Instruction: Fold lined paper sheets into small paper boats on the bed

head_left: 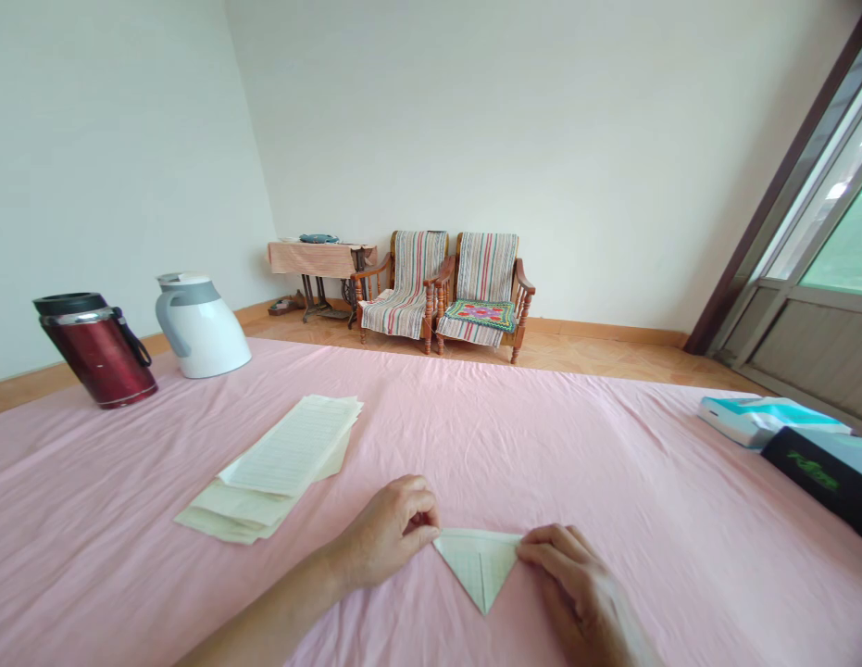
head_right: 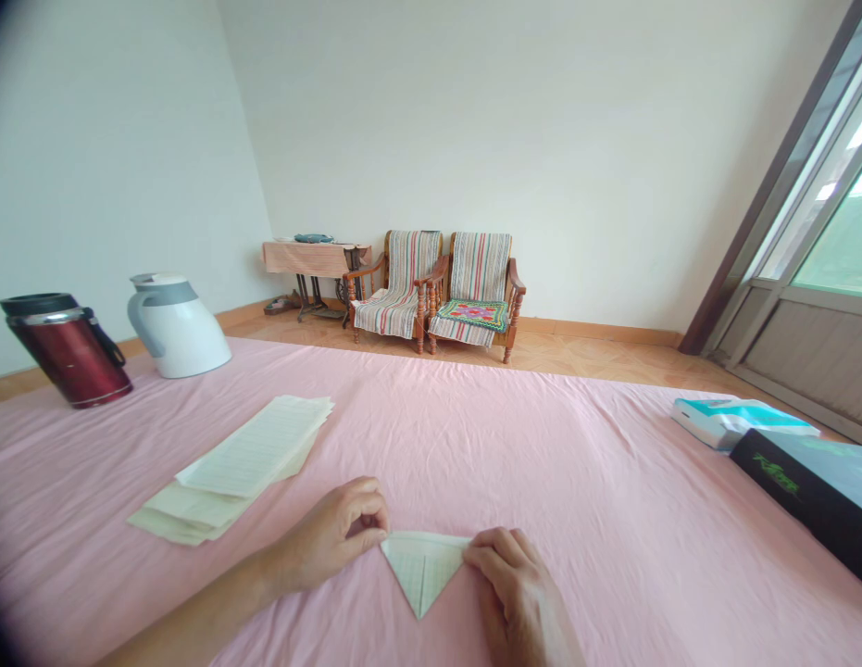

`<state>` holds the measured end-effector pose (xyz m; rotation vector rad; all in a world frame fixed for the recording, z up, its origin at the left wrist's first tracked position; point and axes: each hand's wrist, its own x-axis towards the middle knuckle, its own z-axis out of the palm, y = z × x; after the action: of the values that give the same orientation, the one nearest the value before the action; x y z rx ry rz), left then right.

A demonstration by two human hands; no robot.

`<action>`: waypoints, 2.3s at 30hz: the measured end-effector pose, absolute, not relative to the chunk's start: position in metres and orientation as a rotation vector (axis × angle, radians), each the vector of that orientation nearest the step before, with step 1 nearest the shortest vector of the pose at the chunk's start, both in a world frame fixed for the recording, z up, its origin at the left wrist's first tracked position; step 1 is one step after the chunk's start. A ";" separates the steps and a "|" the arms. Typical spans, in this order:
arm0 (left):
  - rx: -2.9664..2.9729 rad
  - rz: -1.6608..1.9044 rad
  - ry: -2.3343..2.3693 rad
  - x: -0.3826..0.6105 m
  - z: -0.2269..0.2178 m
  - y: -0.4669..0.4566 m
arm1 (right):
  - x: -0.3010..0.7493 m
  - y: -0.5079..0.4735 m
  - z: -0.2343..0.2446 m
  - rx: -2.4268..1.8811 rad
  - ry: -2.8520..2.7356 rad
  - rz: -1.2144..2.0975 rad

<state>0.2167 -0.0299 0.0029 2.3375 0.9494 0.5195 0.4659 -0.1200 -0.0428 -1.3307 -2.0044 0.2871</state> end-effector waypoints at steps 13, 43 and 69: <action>2.723 0.577 1.051 0.225 -0.005 -0.052 | 0.465 -0.121 -0.046 -1.245 -2.062 -0.141; 2.683 0.150 1.259 0.211 -0.011 -0.090 | 0.443 -0.129 -0.047 -1.409 -1.950 -0.565; 2.755 0.168 1.286 0.207 -0.026 -0.090 | 0.456 -0.136 -0.029 -1.347 -2.020 -0.733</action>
<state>0.2071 -0.0904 -0.0265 2.7554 1.2856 0.1679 0.4560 -0.1362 -0.0292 -1.3467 -2.0196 -0.7334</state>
